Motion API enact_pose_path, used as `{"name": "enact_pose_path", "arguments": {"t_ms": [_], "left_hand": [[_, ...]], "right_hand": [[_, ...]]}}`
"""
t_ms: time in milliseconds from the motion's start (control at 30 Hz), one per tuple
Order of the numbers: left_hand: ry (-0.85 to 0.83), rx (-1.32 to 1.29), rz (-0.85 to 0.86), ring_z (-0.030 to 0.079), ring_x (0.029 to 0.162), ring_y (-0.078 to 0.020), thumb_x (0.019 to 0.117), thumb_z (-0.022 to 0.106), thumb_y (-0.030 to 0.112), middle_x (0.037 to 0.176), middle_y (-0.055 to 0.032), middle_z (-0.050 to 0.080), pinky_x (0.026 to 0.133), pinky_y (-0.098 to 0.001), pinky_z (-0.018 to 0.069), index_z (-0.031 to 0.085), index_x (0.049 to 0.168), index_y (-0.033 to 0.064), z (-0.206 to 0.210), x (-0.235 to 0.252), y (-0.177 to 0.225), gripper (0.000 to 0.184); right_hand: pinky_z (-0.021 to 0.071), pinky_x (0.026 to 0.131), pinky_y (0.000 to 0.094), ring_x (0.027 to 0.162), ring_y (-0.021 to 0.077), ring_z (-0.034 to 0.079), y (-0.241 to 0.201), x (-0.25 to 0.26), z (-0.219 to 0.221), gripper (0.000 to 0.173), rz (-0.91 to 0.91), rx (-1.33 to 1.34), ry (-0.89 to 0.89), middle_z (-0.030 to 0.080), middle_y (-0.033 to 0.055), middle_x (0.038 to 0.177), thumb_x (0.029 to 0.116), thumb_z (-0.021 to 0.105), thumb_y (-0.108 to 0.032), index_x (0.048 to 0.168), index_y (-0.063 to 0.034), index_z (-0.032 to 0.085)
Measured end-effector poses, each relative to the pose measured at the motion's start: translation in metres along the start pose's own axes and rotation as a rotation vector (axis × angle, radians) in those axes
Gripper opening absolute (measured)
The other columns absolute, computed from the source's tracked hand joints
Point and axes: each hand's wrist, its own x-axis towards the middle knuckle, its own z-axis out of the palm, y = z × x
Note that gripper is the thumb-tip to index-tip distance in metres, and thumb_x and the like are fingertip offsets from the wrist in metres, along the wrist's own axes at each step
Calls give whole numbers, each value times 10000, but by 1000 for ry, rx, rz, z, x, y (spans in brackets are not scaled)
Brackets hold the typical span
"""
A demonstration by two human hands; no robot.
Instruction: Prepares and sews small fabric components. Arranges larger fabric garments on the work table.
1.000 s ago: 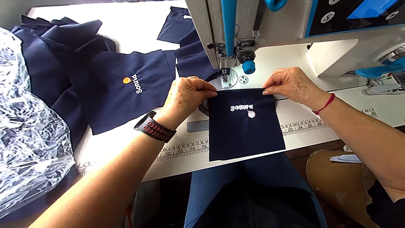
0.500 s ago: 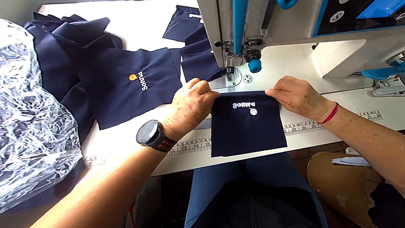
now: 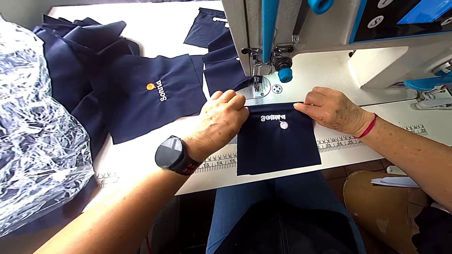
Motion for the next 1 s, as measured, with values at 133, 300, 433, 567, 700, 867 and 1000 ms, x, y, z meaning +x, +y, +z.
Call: {"name": "enact_pose_path", "arguments": {"t_ms": [133,300,433,567,700,867,1000], "left_hand": [[-142,126,-206,654,923,-402,873,550,32,849,-198,672,718,-532,471,676,765,-38,-6,12,39,180],[-54,127,-412,644,1152,-462,1006,495,356,1223,-321,662,927,-565,499,684,1134,-144,25,11,83,550],[9,-120,-282,539,1364,-383,1009,479,450,1448,-235,570,1119,-545,412,644,1307,-61,35,-9,61,614],[70,-151,-237,569,1327,-366,1003,474,465,1381,-231,611,1121,-525,423,676,1273,-30,36,-12,51,598],[48,-116,-260,505,1409,-328,1011,420,529,1479,-184,560,1162,-533,376,622,1367,-19,37,-21,57,684],[34,-123,-242,493,1419,-330,999,409,564,1489,-179,551,1159,-572,359,601,1389,-18,40,-17,39,727],[13,-163,-208,486,1424,-340,996,422,569,1495,-183,545,1158,-582,357,599,1392,-13,38,-9,14,726]], "right_hand": [[452,499,413,622,323,599,-45,9,-9,223,184,-69,-127,590,170,714,934,515,9,812,62,693],[450,534,295,653,177,580,-130,11,-31,246,254,165,-265,597,32,725,918,546,-185,862,-62,752],[554,775,350,935,218,675,-88,23,-29,359,291,214,-129,729,66,976,972,598,-391,976,-87,790],[485,903,463,1154,311,628,-43,38,14,481,210,175,-25,724,98,1233,964,582,-481,1105,-64,776],[462,951,498,1220,321,616,-32,37,37,587,122,137,-72,727,87,1255,945,549,-560,1153,-57,769],[449,950,486,1254,312,602,-30,40,44,576,181,56,-58,711,77,1306,980,514,-549,1182,-73,768],[438,966,477,1243,317,602,-21,44,52,572,205,42,-38,714,84,1299,993,511,-543,1206,-76,762]]}}
